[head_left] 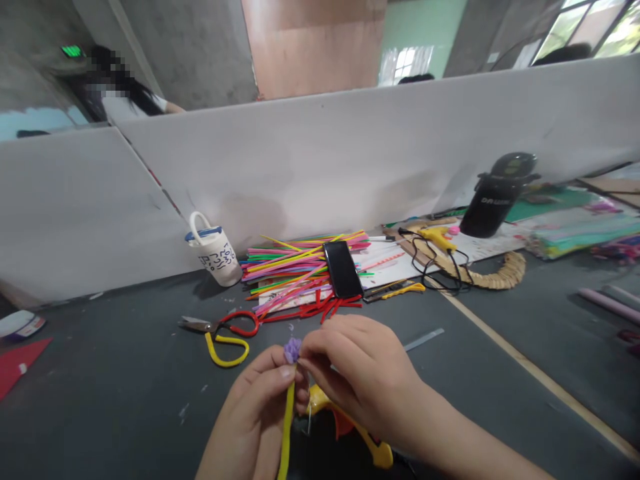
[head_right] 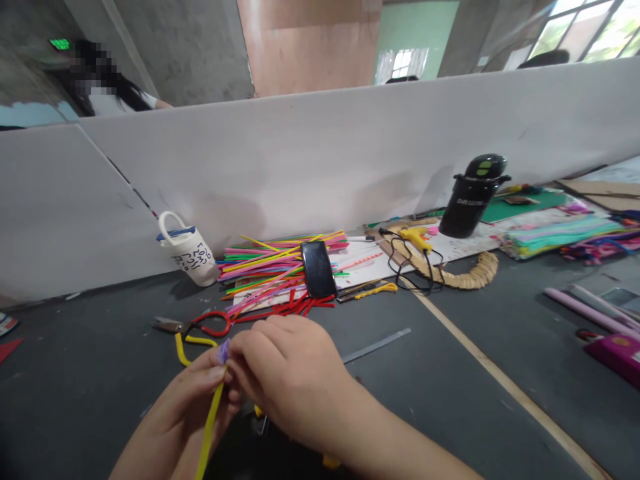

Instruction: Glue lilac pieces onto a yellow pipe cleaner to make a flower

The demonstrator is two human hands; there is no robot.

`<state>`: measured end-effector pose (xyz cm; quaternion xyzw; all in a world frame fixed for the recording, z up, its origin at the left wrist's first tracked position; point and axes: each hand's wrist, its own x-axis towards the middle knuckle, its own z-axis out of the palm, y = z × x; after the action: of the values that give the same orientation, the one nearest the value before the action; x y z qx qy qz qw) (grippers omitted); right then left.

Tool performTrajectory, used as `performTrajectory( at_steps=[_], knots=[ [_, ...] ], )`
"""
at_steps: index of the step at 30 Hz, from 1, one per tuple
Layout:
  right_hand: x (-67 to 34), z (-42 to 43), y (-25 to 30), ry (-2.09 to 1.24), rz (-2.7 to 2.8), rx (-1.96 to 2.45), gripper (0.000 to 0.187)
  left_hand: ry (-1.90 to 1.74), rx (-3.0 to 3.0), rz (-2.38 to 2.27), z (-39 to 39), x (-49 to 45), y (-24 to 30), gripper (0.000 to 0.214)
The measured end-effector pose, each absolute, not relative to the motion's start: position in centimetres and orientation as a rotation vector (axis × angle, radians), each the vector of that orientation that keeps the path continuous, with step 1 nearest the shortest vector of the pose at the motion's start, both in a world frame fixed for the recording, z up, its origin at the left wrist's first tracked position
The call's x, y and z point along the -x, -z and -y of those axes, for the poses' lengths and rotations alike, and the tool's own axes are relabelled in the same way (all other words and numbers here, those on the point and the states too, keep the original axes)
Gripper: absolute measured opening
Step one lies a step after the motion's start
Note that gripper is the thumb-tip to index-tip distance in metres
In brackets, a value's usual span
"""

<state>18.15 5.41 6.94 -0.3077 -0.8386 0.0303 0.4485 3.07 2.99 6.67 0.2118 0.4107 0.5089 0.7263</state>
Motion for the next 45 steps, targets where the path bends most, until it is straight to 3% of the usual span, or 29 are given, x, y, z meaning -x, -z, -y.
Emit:
performTrajectory(
  at_steps=[5,10,15,27,36,45],
  knots=[
    [-18.2,-5.1,-7.7,-0.541,1.937,0.799,0.004,-1.120,-0.460,-0.841,-3.2,-2.8,-6.5,0.004],
    [-17.8,-5.0,-8.3,-0.907,1.663,0.873,0.031,-1.166,-0.461,-0.814,-3.0,-2.9,-6.6,0.007],
    [-17.7,-5.0,-8.4,-1.167,1.663,0.844,0.030,-1.174,-0.534,-0.779,-3.1,-3.0,-6.4,0.019],
    [-16.7,-3.4,-8.4,-1.032,1.638,0.846,0.032,-1.075,-0.592,-0.493,-3.4,-2.6,-4.3,0.028],
    [-16.5,-3.6,-8.2,-0.997,1.598,0.863,0.026,-1.119,-0.685,-0.791,-3.1,-3.0,-4.9,0.024],
    [-16.4,-3.7,-8.1,-0.968,1.610,0.808,0.023,-1.143,-0.783,-0.805,-3.5,-2.2,-4.0,0.025]
  ],
)
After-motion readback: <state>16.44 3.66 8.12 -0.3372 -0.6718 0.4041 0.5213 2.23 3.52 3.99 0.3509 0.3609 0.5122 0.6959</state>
